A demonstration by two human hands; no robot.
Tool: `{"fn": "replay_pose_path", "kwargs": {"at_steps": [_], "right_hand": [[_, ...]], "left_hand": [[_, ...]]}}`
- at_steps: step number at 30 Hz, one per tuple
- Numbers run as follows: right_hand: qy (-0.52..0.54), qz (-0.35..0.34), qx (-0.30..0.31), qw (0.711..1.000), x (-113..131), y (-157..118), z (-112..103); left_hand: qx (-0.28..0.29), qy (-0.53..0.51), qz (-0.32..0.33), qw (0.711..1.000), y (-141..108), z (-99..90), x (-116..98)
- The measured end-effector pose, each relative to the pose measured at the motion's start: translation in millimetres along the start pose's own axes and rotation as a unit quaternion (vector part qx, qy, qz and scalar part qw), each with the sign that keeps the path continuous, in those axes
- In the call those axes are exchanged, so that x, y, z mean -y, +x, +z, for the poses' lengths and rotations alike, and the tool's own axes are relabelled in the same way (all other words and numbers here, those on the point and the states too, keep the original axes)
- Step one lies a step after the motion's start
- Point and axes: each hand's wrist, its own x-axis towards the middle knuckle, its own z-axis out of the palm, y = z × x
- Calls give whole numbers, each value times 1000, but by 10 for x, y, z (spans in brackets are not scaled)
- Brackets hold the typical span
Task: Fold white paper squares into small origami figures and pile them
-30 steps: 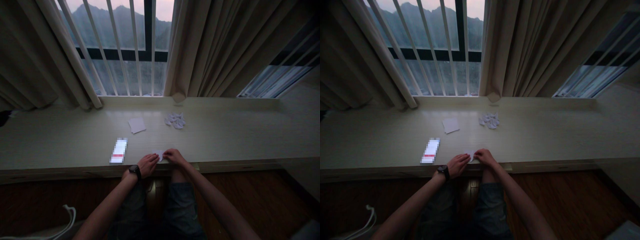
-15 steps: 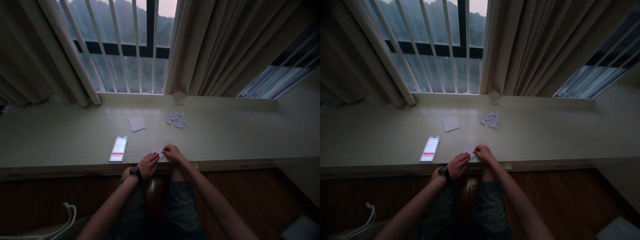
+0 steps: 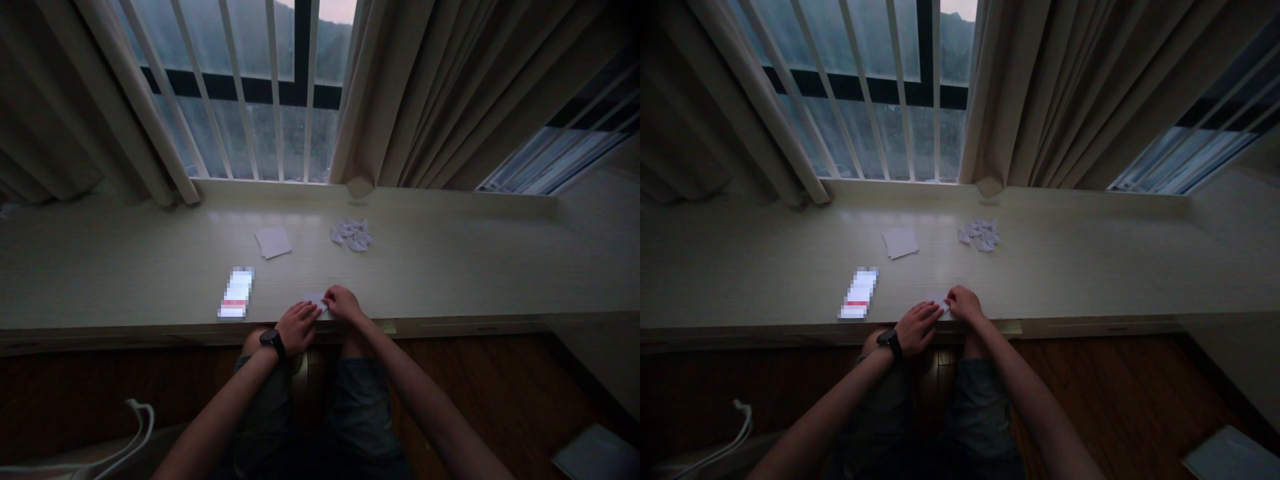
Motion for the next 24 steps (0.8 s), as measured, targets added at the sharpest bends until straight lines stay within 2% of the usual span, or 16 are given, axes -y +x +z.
{"fn": "replay_pose_path", "kwargs": {"at_steps": [9, 16, 24], "right_hand": [[24, -4, -3, 1000, -6, -11, -2], [33, -1, -5, 999, 2, -36, 1], [36, -43, -105, 993, -18, -195, 116]], "left_hand": [[1, 2, -17, 1000, 10, 42, 39], [14, 29, -27, 999, 54, -33, -13], [21, 47, -28, 998, 92, -68, -41]]}}
